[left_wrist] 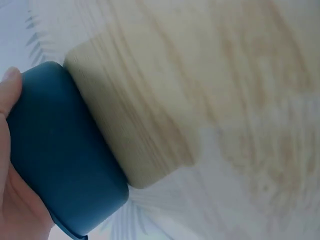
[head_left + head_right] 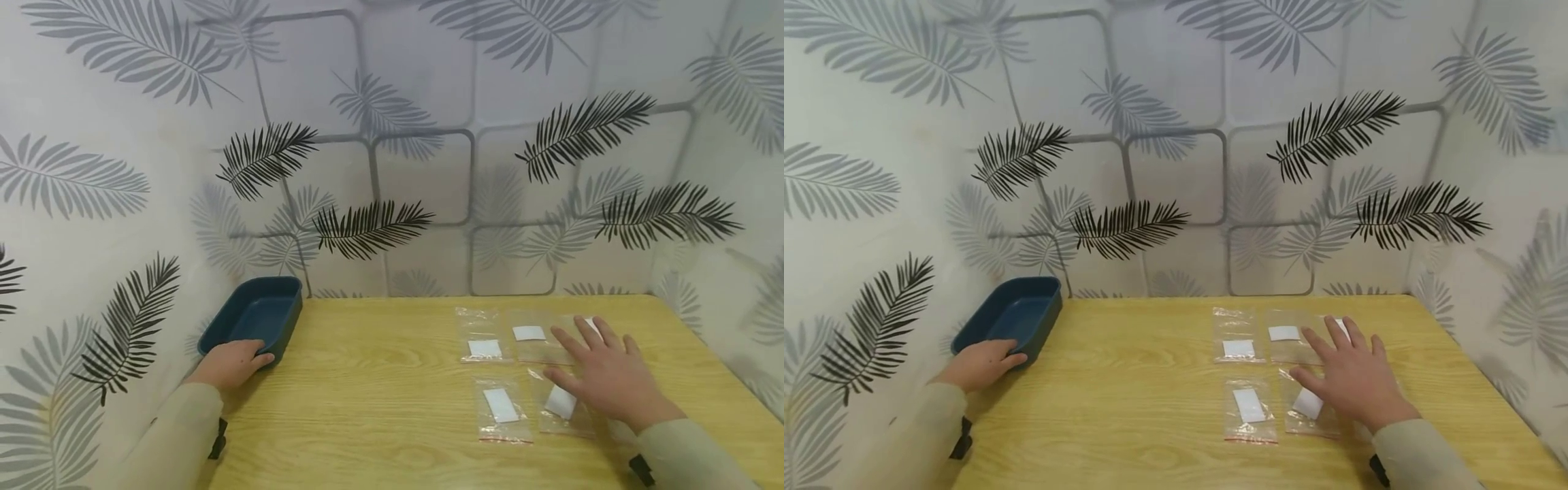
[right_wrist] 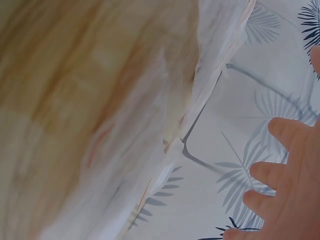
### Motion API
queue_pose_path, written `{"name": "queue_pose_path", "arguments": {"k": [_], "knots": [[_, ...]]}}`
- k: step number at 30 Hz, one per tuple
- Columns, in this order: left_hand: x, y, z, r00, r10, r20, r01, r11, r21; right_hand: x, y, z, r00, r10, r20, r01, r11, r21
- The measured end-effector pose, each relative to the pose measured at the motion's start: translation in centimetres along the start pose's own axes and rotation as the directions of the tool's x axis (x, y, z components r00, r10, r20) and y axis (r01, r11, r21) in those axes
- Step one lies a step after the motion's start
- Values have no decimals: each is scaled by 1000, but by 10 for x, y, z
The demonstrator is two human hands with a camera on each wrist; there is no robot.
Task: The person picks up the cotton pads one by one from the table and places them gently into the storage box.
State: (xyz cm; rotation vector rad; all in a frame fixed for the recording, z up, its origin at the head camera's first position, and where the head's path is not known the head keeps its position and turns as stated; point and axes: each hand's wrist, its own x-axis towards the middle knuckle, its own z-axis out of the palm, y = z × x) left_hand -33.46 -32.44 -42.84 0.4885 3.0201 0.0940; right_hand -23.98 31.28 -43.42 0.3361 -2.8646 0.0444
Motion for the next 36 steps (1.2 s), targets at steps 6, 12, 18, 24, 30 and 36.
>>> {"name": "queue_pose_path", "arguments": {"k": [6,12,18,24,30,36], "knots": [[10,17,6,997,76,32,-76,997,-10,0,1,2,1000,-3,-5,3,1000,-3],[16,51,10,989,133,65,-129,989,-73,-1,0,3,1000,-12,-7,12,1000,-3],[23,83,11,980,184,82,-175,979,-102,0,-1,2,1000,-17,-26,16,1000,-12],[26,109,15,973,218,71,-214,975,-62,5,-6,0,999,-26,-28,27,1000,9],[25,141,18,958,271,94,-268,963,-37,8,-12,-3,999,-30,-26,30,1000,2],[26,182,20,930,348,115,-351,936,7,8,-16,0,999,-42,-29,42,999,10]]}}
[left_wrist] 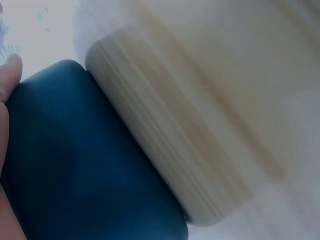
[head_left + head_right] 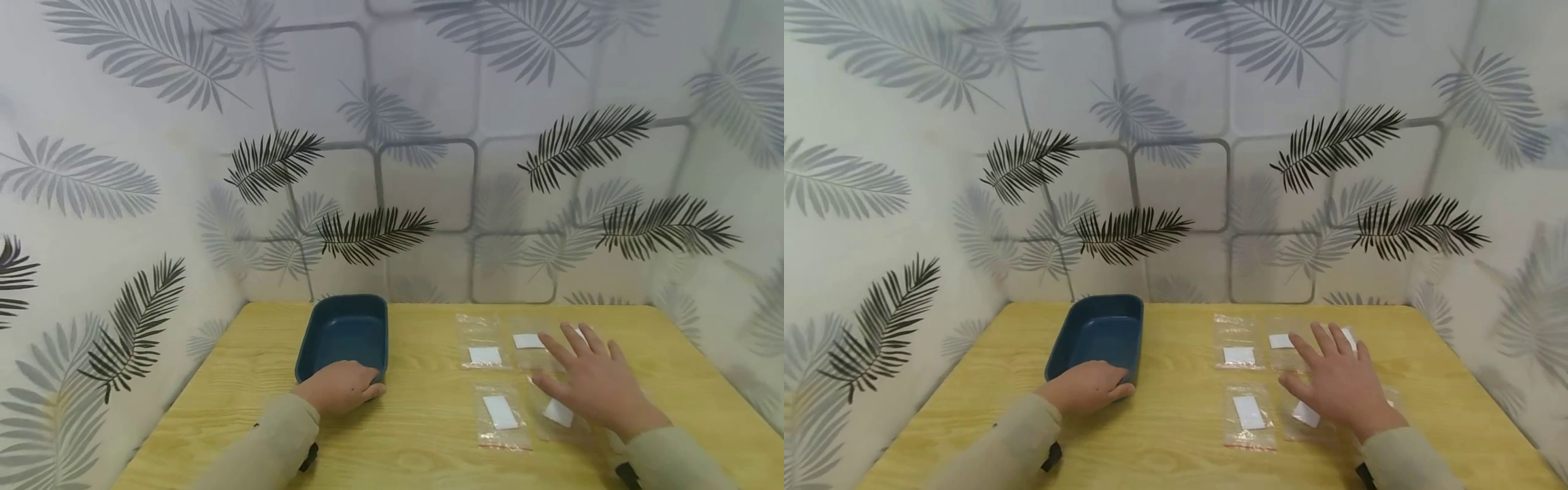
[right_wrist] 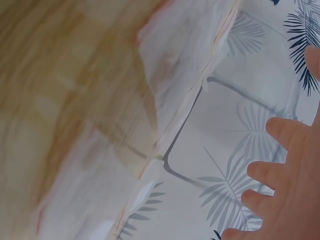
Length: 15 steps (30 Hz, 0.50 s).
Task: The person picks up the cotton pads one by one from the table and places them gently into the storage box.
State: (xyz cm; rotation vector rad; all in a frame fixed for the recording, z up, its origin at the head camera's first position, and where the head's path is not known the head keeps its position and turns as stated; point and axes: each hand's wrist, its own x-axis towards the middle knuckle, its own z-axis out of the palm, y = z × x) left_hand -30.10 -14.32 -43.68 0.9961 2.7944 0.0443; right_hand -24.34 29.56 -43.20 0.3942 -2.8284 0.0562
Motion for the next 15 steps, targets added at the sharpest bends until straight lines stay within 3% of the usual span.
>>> {"name": "queue_pose_path", "arguments": {"k": [7,15], "knots": [[20,47,1,998,52,36,-54,997,57,-3,-5,6,1000,-19,-20,19,1000,12],[37,87,-1,991,131,30,-132,990,57,-1,-7,2,999,-36,-28,36,999,-5]]}}
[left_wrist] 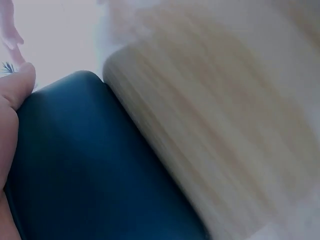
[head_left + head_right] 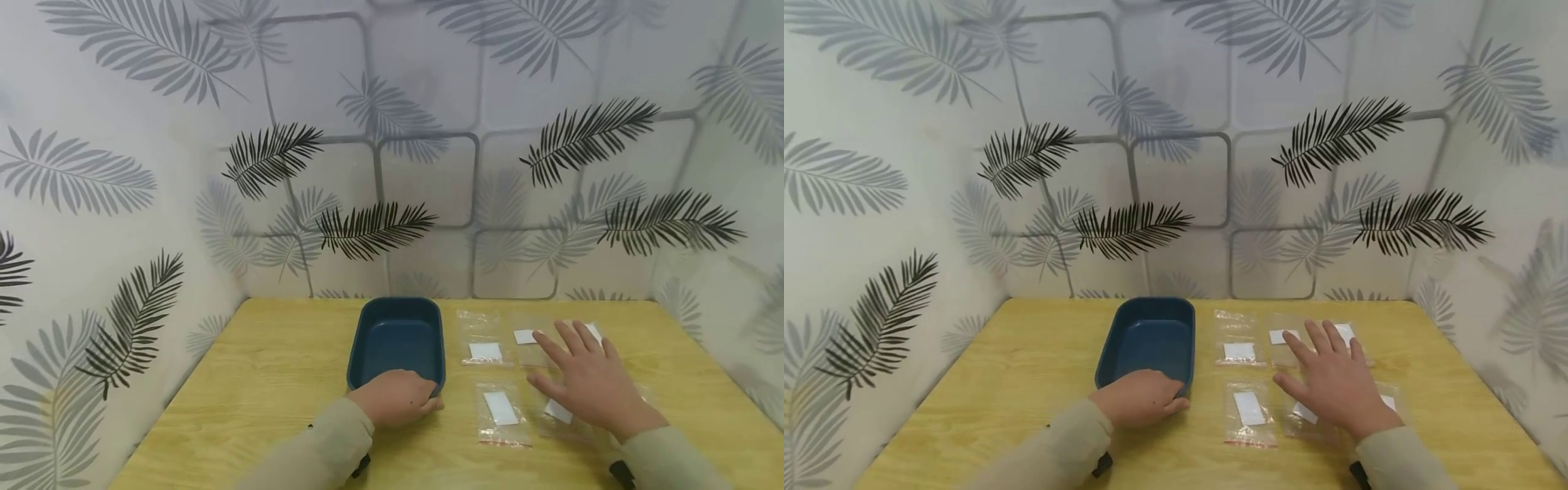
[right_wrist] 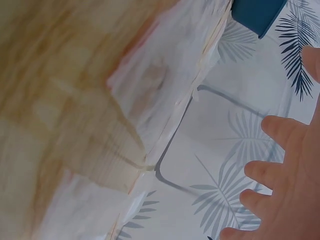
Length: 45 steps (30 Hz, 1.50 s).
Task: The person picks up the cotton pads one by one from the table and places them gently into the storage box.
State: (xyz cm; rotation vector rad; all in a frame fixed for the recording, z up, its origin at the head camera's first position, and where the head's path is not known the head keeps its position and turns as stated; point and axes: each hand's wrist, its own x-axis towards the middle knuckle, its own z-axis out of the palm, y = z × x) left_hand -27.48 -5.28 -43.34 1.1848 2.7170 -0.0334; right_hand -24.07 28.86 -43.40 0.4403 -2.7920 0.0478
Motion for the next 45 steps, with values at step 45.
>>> {"name": "queue_pose_path", "arguments": {"k": [45], "knots": [[-21,-69,12,770,-624,-134,172,405,-898,9,-20,4,999,-54,2,54,987,150]]}}
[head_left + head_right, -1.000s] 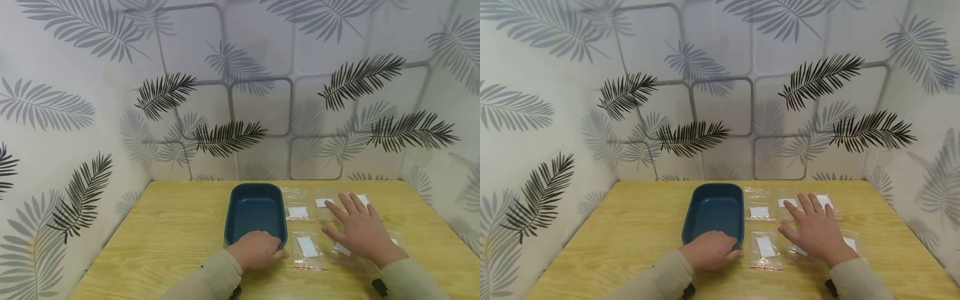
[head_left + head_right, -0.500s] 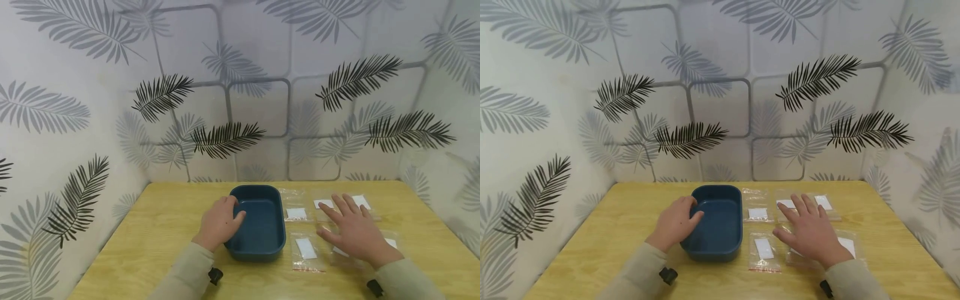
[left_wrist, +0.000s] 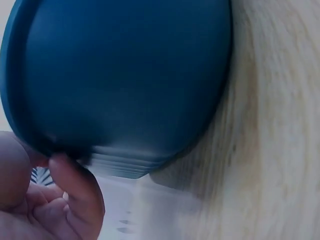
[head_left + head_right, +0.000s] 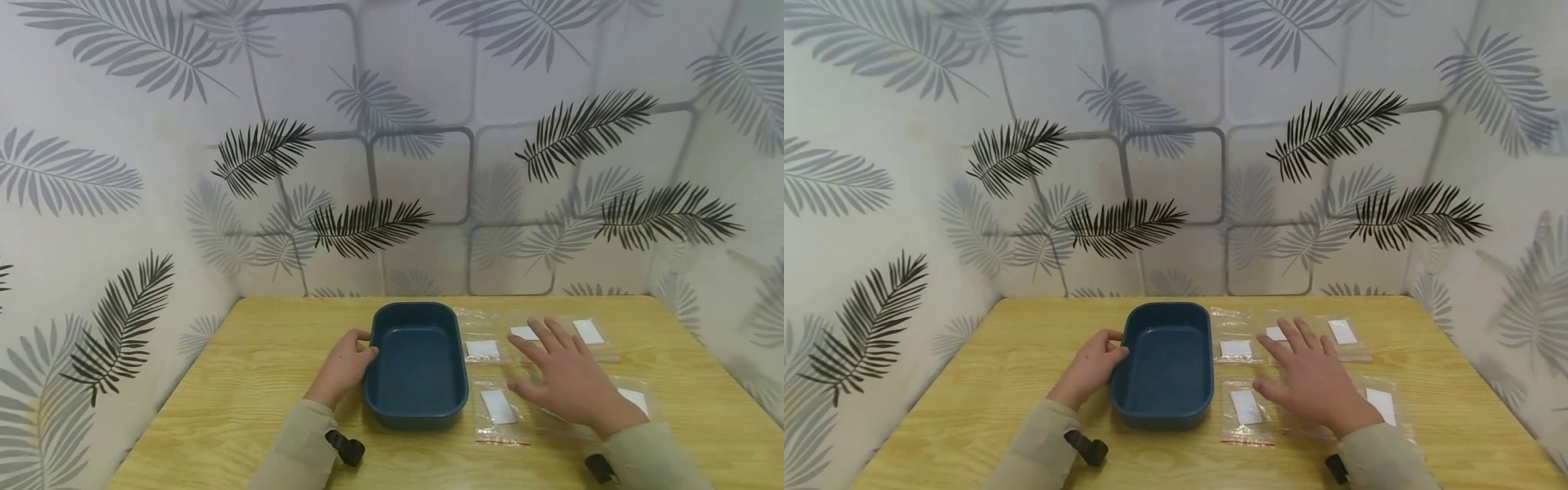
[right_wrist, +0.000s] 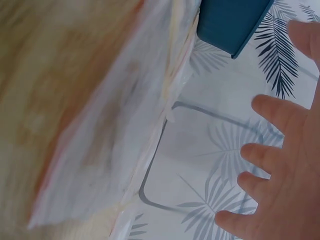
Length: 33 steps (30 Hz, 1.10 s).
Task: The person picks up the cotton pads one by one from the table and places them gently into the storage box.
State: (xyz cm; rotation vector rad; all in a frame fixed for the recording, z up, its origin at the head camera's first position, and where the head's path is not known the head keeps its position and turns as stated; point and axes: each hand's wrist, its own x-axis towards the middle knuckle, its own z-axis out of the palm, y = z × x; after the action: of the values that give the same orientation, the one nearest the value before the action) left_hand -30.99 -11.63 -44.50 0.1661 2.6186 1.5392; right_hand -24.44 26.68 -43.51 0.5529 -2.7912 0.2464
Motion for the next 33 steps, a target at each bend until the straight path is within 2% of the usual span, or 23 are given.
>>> {"name": "queue_pose_path", "arguments": {"k": [4,7,11,14,26,33], "knots": [[2,-8,-1,998,7,67,6,983,-185,3,-2,1,1000,-17,24,16,999,38],[3,-15,-2,995,24,96,4,960,-280,7,-6,3,998,-32,48,29,997,69],[6,-25,0,990,34,133,25,906,-422,8,-12,9,993,-38,110,24,992,121],[8,-31,1,988,49,148,31,870,-492,8,-14,13,987,-39,156,17,990,140],[7,-34,3,989,63,137,21,842,-538,6,-15,19,972,-80,220,43,985,169],[7,-31,3,991,54,120,16,854,-519,4,-11,25,956,-56,289,8,986,164]]}}
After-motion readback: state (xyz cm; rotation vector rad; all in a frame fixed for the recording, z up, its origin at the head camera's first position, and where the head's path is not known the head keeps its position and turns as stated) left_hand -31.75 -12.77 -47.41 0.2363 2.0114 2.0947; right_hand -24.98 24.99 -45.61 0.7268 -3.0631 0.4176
